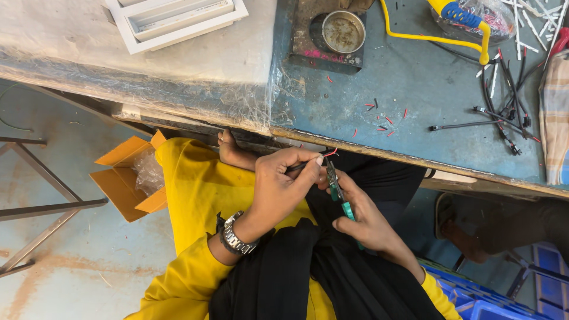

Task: The person solders the exposed ends of several black wires with red tips using a soldering iron. They then solder a white LED light fixture and strip the insulation from a black wire using pliers before applying solder to the wire ends.

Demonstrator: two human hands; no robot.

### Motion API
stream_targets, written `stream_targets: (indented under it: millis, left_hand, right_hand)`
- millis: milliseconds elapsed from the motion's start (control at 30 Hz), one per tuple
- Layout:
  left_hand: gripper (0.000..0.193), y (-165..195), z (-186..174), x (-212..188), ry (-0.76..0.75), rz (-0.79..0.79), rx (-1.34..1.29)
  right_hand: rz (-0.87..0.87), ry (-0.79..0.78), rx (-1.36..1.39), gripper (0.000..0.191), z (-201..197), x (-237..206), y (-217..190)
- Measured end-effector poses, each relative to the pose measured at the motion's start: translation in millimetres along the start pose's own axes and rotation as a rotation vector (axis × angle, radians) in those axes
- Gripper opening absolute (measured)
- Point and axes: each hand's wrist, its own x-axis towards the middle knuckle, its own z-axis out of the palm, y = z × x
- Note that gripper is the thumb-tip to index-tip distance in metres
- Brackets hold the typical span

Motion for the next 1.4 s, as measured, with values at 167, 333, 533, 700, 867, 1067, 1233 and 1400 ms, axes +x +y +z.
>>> stream_targets:
  millis: [167,333,533,700,867,1067,1233,1400]
  left_hand:
    - [0.011,4.3,0.6,-1.0,-0.03,0.061,0.091]
    - [0.009,5.4,0.0,1.1,-0.075,0.101,0.169]
    - [0.011,5.2,-8.4,5.2,-0.188,-0.051,0.045]
    - [0.031,3.0,-25.6,10.1,-0.328,-0.001,0.007]
    - [0.026,3.0,-22.4,8.8,-0.32,-0.05,-0.036]
    - [0.013,3.9,-3.5,2.6,-0.193,-0.109,-0.148]
    - [0.011,1.8,-3.0,2.6,-0.173,-0.057,-0.013]
    - [0.01,4.5,-4.3,3.6,-0.175,-0.068,0.036]
  right_hand:
    - [0.019,0.025,0.003,0.097,1.4,-0.5,0.2]
    - [0.006,0.027,0.058,0.097,0.8,-0.4,1.2]
    - [0.1,0.05,0.071,0.087,-1.9,1.0,-2.5]
    - [0.105,0.038,0.148,0.087,-3.8,1.0,-6.5]
    - [0.095,0.037,0.131,0.084,-5.7,1.0,1.2]
    - [0.106,0.038,0.094,0.085,-8.4,-3.5,12.1]
    - [0.11,0.019,0.084,0.088,-7.2,-5.4,13.2]
    - [0.126,0.014,0.062,0.091,-7.5,-4.7,16.6]
